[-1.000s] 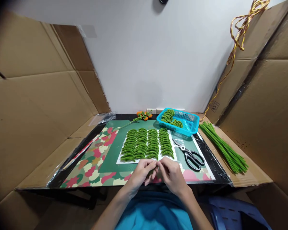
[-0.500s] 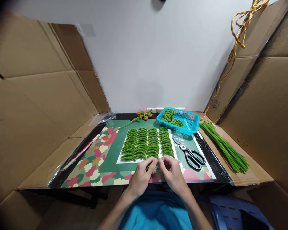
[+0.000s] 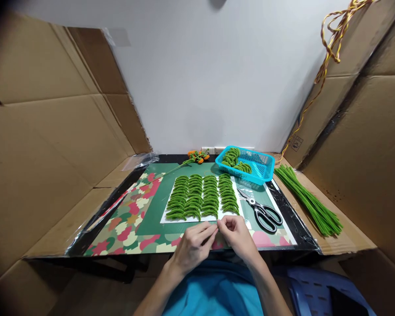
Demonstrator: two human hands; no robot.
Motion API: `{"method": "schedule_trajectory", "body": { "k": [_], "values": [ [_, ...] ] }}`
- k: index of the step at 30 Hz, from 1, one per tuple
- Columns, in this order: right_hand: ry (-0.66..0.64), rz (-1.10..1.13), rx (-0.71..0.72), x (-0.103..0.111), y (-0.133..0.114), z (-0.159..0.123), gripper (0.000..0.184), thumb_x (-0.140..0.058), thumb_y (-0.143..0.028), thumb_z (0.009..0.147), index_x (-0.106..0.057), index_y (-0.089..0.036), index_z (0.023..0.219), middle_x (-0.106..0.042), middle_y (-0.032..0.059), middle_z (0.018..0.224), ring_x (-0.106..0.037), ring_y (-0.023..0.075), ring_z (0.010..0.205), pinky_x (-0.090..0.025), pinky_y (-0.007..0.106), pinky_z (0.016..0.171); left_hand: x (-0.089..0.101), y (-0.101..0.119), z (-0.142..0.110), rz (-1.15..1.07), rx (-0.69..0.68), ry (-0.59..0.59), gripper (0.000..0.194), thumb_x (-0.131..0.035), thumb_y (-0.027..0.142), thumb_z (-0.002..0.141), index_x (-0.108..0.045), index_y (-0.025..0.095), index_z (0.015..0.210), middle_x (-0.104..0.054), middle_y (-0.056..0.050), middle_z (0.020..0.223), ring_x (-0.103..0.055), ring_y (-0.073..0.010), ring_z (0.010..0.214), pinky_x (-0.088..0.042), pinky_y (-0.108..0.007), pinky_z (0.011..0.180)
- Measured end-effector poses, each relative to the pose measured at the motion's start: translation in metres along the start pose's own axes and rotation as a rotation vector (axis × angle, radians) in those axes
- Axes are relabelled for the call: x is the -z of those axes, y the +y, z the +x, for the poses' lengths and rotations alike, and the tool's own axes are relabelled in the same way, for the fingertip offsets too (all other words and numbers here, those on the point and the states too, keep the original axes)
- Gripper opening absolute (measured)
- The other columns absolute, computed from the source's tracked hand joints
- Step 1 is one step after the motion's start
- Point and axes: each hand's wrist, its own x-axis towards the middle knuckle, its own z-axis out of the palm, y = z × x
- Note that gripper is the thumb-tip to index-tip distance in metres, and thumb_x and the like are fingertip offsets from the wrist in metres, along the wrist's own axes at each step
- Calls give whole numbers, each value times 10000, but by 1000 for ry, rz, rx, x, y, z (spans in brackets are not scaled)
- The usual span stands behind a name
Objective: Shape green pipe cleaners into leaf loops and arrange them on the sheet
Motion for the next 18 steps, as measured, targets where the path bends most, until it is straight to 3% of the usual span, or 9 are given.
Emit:
{"method": "schedule_trajectory", "body": {
  "k": [3, 6, 8, 13, 18],
  "values": [
    [21, -13, -17, 1, 4, 3, 609, -673, -747, 885, -489, -231, 618, -381, -69, 454, -286, 88, 401, -194, 248, 399, -1, -6, -1, 164, -143, -9, 278, -455, 104, 1053, -714, 160, 968, -709, -68, 791, -679, -198, 701, -497, -313, 644],
    [51, -30, -5, 0, 6, 5, 606, -679, -735, 885, -481, -232, 610, -374, -67, 459, -281, 89, 409, -187, 245, 394, 1, -8, 0, 197, -162, -23, 282, -453, 109, 1059, -716, 146, 964, -702, -67, 782, -669, -207, 693, -483, -323, 631],
    [72, -42, 13, -1, 6, 6, 601, -680, -727, 890, -484, -230, 614, -372, -65, 481, -293, 92, 427, -195, 244, 400, 3, -5, 3, 126, -66, -39, 280, -476, 141, 1072, -728, 152, 949, -714, -66, 808, -675, -205, 716, -494, -319, 656],
    [142, -52, 70, -4, 5, 4, 584, -653, -723, 921, -503, -222, 659, -420, -49, 572, -345, 105, 502, -260, 246, 446, 13, 1, 10, -256, 322, -99, 213, -580, 262, 1070, -780, 216, 1012, -790, -44, 959, -727, -200, 882, -522, -297, 809],
    [128, -42, 131, -6, 5, -3, 502, -628, -613, 1007, -541, -212, 717, -457, -45, 619, -441, 116, 532, -341, 240, 489, 20, -1, 15, -408, 448, -120, 210, -628, 343, 1042, -807, 235, 1024, -815, -39, 1012, -735, -216, 922, -504, -302, 856]
  ]
}}
